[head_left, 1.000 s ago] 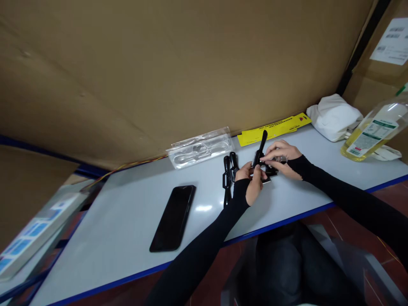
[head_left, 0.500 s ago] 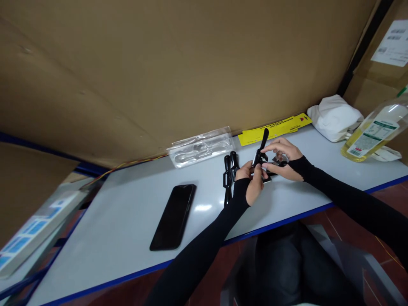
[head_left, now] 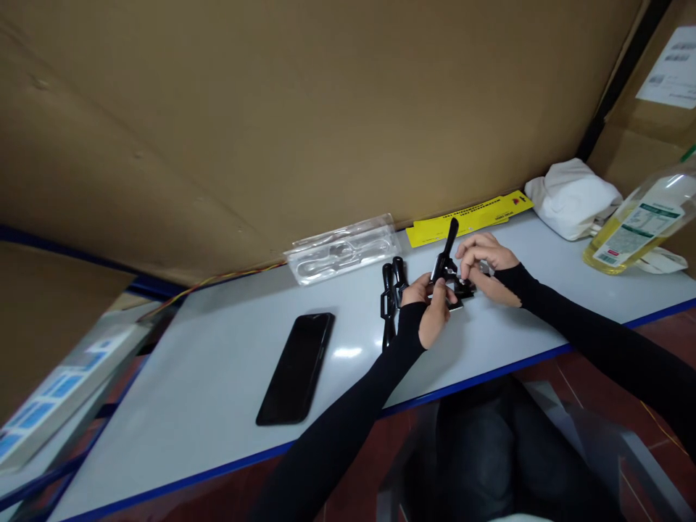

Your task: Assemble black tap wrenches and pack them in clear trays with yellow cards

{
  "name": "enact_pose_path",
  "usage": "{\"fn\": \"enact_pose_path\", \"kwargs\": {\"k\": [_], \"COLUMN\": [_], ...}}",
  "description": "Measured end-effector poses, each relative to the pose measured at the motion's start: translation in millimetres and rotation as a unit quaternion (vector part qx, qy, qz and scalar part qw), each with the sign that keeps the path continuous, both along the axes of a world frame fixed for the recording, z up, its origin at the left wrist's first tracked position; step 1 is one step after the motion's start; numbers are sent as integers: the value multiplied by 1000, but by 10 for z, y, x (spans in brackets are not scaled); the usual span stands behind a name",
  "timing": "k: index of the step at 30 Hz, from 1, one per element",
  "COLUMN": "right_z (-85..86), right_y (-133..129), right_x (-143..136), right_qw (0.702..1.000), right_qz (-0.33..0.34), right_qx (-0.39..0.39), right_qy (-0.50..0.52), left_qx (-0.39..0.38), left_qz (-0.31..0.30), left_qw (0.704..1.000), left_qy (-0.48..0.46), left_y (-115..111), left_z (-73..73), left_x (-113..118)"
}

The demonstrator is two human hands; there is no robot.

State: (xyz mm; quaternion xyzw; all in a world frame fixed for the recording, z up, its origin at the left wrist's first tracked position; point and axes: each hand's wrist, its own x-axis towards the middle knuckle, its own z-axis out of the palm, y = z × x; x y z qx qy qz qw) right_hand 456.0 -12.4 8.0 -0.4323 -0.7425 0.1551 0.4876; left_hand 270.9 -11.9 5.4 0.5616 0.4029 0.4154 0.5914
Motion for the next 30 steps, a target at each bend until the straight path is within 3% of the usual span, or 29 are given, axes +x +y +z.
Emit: {"fn": "enact_pose_path", "kwargs": {"k": [23,30], "right_z": [37,1], "right_y": [-10,4], "right_x": [12,17], "right_qw": [999,1000], "right_qz": [-6,-16], "right_qx": [4,-10], "right_qy": [-41,-10], "left_qx": [-11,-4], "left_qz": [-21,-17], "left_qw": [1000,1000], "left_qy": [8,6], "left_y": [-23,-29], "left_z": [-7,21], "left_x": [6,5]}}
